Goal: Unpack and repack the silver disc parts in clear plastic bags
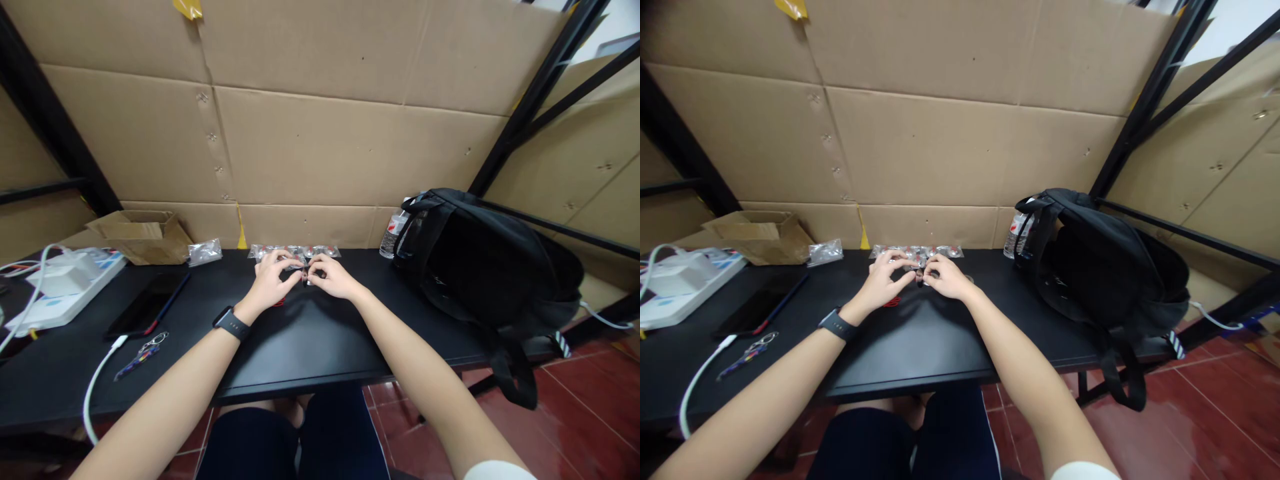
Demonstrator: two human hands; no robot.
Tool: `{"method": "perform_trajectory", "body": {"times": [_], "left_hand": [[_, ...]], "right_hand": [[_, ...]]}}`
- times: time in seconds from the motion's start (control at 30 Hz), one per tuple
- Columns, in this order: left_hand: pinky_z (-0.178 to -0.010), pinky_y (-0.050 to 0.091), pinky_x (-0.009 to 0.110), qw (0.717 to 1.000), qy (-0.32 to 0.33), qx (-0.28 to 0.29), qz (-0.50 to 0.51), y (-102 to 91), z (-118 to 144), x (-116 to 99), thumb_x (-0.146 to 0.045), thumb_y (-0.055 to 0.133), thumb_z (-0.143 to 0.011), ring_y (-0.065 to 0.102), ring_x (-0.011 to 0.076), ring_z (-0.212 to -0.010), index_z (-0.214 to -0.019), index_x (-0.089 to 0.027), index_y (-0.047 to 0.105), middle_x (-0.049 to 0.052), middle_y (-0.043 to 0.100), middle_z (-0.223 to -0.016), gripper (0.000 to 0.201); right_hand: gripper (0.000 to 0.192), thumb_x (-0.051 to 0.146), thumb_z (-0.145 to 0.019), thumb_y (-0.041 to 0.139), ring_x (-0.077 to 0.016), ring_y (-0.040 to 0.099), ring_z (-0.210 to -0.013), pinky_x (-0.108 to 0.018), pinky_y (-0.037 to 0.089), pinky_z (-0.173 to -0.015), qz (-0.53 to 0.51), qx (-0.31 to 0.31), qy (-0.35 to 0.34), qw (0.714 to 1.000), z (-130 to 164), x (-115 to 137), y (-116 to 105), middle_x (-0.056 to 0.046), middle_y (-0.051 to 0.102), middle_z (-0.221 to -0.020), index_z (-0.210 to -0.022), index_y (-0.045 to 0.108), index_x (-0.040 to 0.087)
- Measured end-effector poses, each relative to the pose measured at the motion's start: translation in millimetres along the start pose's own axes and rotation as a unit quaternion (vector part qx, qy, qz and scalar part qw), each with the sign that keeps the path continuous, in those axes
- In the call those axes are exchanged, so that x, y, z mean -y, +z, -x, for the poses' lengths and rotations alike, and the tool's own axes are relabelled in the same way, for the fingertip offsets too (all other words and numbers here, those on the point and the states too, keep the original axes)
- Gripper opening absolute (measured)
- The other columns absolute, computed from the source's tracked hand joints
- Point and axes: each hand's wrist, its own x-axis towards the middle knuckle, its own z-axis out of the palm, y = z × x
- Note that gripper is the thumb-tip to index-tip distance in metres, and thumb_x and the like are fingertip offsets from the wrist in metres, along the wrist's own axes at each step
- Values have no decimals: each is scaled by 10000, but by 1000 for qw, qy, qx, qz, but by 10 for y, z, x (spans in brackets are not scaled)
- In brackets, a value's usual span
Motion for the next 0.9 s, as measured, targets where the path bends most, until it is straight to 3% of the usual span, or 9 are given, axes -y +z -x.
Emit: {"method": "perform_trajectory", "body": {"times": [0.1, 0.23, 0.43, 0.9], "left_hand": [[-1028, 369, 483, 998, 25, 53, -20, 44, 17, 8, -469, 639, -893, 488, 307, -1238, -1136, -341, 718, 49, 595, -1266, 286], [-1004, 374, 481, 996, 42, 59, -45, 94, 41, 7, -464, 652, -883, 472, 312, -1244, -1161, -344, 695, 56, 586, -1289, 306], [-996, 362, 521, 992, 40, 99, -67, 126, 69, 56, -459, 672, -867, 441, 344, -1254, -1087, -364, 730, 47, 571, -1332, 246], [-926, 336, 446, 993, 39, 90, -72, 150, 34, 131, -398, 686, -891, 442, 308, -1214, -932, -342, 801, 30, 637, -1232, 134]], "right_hand": [[39, 181, -853, 693, -193, 601, -997, -343, 486, -886, 24, 22, 2, 999, 16, -21, -26, -68, 594, -1116, -823, 715, 192], [45, 161, -834, 704, -200, 595, -1016, -342, 481, -892, 36, 30, 2, 999, 15, -56, -17, -69, 590, -1116, -796, 712, 185], [71, 208, -878, 679, -175, 605, -999, -307, 497, -835, -61, 13, 7, 998, -3, -19, -37, -59, 568, -1177, -816, 704, 187], [65, 225, -882, 683, -179, 608, -964, -325, 487, -865, -27, 1, 2, 1000, -14, -41, 63, -60, 615, -1099, -848, 714, 181]]}}
